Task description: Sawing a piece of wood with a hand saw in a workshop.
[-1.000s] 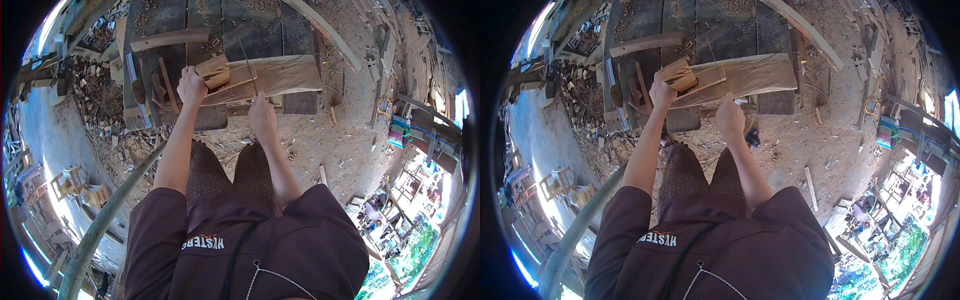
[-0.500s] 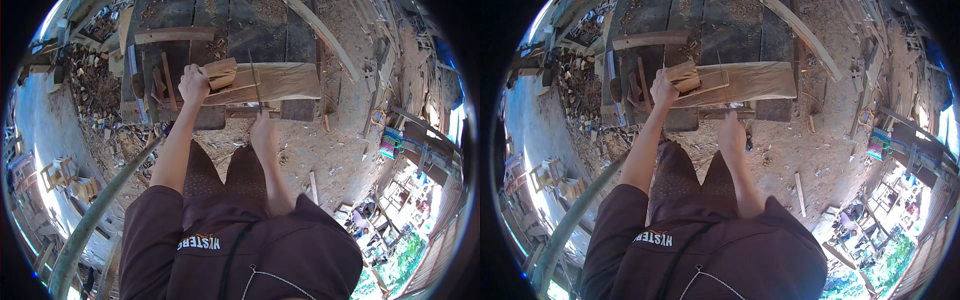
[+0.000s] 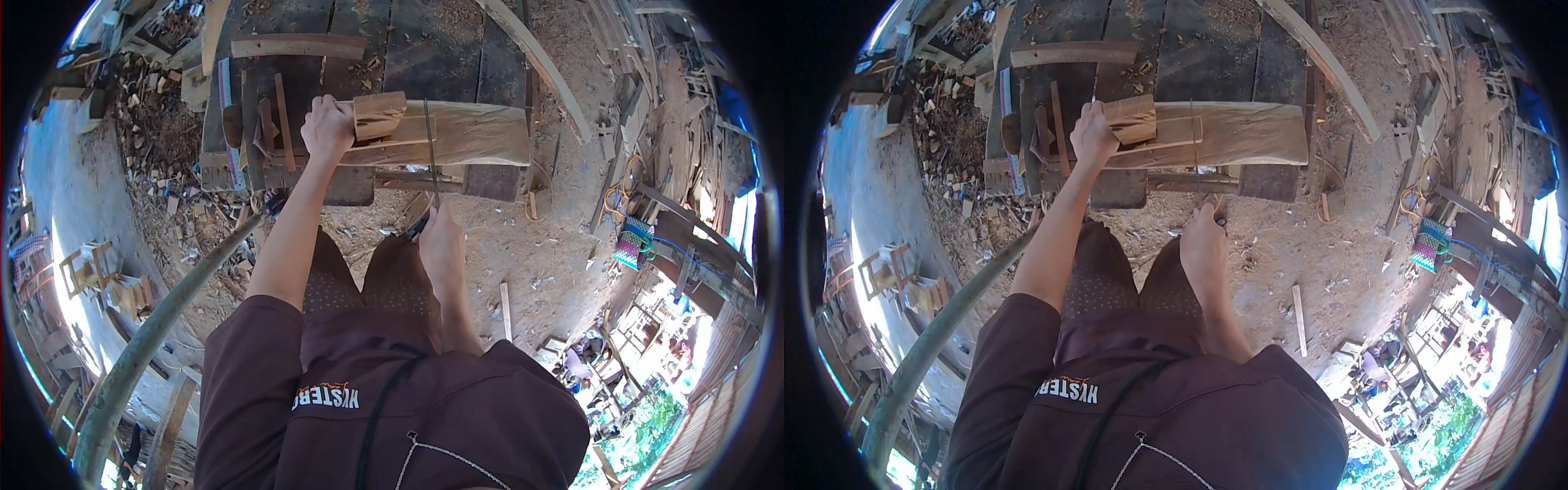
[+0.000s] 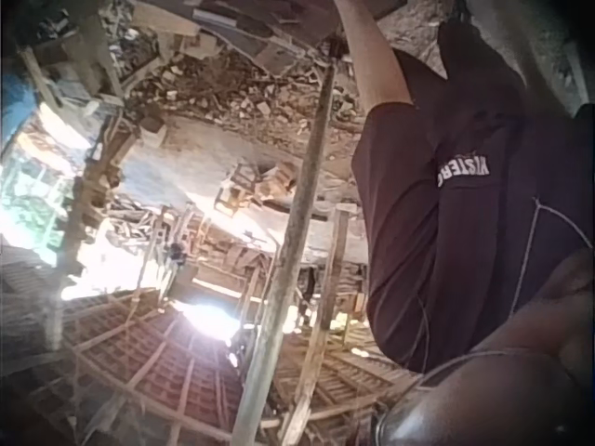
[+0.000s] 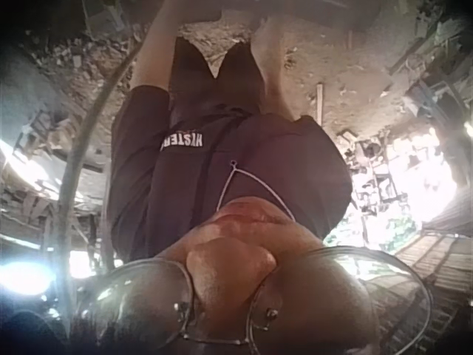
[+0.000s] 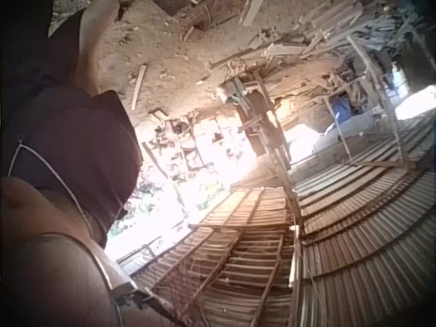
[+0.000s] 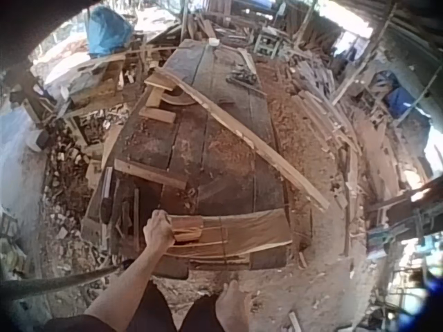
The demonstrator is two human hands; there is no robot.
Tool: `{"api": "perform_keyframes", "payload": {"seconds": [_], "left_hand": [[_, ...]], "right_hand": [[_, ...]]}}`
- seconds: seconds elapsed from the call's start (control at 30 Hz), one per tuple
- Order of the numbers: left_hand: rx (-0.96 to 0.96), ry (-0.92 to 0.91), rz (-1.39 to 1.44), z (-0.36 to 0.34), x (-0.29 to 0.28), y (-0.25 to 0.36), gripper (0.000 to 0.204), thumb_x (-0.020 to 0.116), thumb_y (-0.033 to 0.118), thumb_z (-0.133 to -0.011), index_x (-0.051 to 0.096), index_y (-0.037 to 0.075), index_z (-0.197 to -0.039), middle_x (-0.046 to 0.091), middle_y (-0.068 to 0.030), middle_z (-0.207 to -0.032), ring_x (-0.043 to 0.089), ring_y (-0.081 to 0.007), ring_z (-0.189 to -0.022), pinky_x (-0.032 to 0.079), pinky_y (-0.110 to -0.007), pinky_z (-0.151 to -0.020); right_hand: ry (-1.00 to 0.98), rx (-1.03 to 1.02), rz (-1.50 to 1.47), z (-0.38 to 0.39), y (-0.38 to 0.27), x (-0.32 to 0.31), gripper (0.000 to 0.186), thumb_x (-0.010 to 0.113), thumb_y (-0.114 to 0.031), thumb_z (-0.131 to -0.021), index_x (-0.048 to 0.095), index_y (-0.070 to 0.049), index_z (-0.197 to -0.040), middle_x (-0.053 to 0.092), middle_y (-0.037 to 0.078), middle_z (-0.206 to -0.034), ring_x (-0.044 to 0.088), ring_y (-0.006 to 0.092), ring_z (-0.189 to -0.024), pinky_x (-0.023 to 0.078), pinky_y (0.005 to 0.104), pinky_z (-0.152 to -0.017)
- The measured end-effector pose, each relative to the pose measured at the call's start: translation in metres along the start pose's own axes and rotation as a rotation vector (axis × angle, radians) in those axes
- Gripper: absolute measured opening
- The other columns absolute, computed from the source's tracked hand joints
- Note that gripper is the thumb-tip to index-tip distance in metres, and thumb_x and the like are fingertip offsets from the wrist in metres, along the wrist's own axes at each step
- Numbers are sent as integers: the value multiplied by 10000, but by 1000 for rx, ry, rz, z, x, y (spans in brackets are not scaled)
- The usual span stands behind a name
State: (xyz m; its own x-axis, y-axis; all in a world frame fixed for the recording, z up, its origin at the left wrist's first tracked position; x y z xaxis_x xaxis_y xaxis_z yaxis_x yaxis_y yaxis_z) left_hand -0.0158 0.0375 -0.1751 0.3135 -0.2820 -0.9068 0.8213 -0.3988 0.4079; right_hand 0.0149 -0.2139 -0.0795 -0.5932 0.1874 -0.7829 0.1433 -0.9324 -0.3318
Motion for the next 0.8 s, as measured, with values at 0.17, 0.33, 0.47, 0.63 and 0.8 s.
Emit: {"api": "perform_keyframes", "payload": {"seconds": [0.17, 0.33, 0.47, 0.63, 0.8], "left_hand": [[27, -20, -14, -1, 2, 9, 294, 435, 279, -858, 597, 42, -925, 588, -161, -980, 613, -363, -868, 494, -467, -747], [-5, 3, -6, 2, 1, 6, 278, 446, 286, -855, 593, 59, -918, 589, -137, -996, 608, -366, -875, 494, -472, -737], [19, 49, 33, -1, -2, 2, 296, 439, 297, -857, 594, 50, -908, 589, -149, -989, 611, -371, -867, 496, -470, -740], [14, -3, 2, -2, 2, 13, 305, 432, 291, -856, 599, 43, -917, 591, -155, -987, 616, -370, -853, 499, -465, -743], [-19, -10, 3, -2, 5, 4, 305, 433, 286, -853, 603, 42, -920, 593, -152, -989, 618, -363, -856, 500, -461, -744]], "right_hand": [[87, -94, -19, -62, -24, 6, 202, 389, -197, -949, 474, -16, -972, 623, 299, -822, 600, 477, -825, 457, 550, -699], [101, -65, 5, -45, -22, 5, 194, 383, -193, -953, 464, -17, -968, 617, 307, -815, 593, 486, -820, 453, 552, -700], [-2, -33, -28, -9, -1, 3, 206, 395, -176, -950, 489, 7, -945, 603, 317, -801, 590, 481, -816, 446, 550, -691], [64, -151, -48, -63, -22, 5, 198, 397, -201, -954, 459, -15, -983, 606, 322, -820, 592, 483, -838, 445, 559, -718], [5, -92, -9, -34, -15, 7, 226, 374, -200, -961, 465, 6, -991, 607, 323, -855, 592, 483, -840, 443, 554, -703]]}}
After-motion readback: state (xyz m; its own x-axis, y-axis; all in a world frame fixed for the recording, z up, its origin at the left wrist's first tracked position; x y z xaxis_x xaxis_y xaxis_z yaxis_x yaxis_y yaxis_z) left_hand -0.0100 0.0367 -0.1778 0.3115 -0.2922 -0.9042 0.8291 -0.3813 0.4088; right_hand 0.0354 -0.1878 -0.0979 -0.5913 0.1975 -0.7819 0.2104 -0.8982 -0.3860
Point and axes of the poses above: each hand's wrist, its own z-axis away from the middle knuckle, its own x-axis out of the palm, y = z × x, the point moved 3 cm from there along -z, towards the middle knuckle
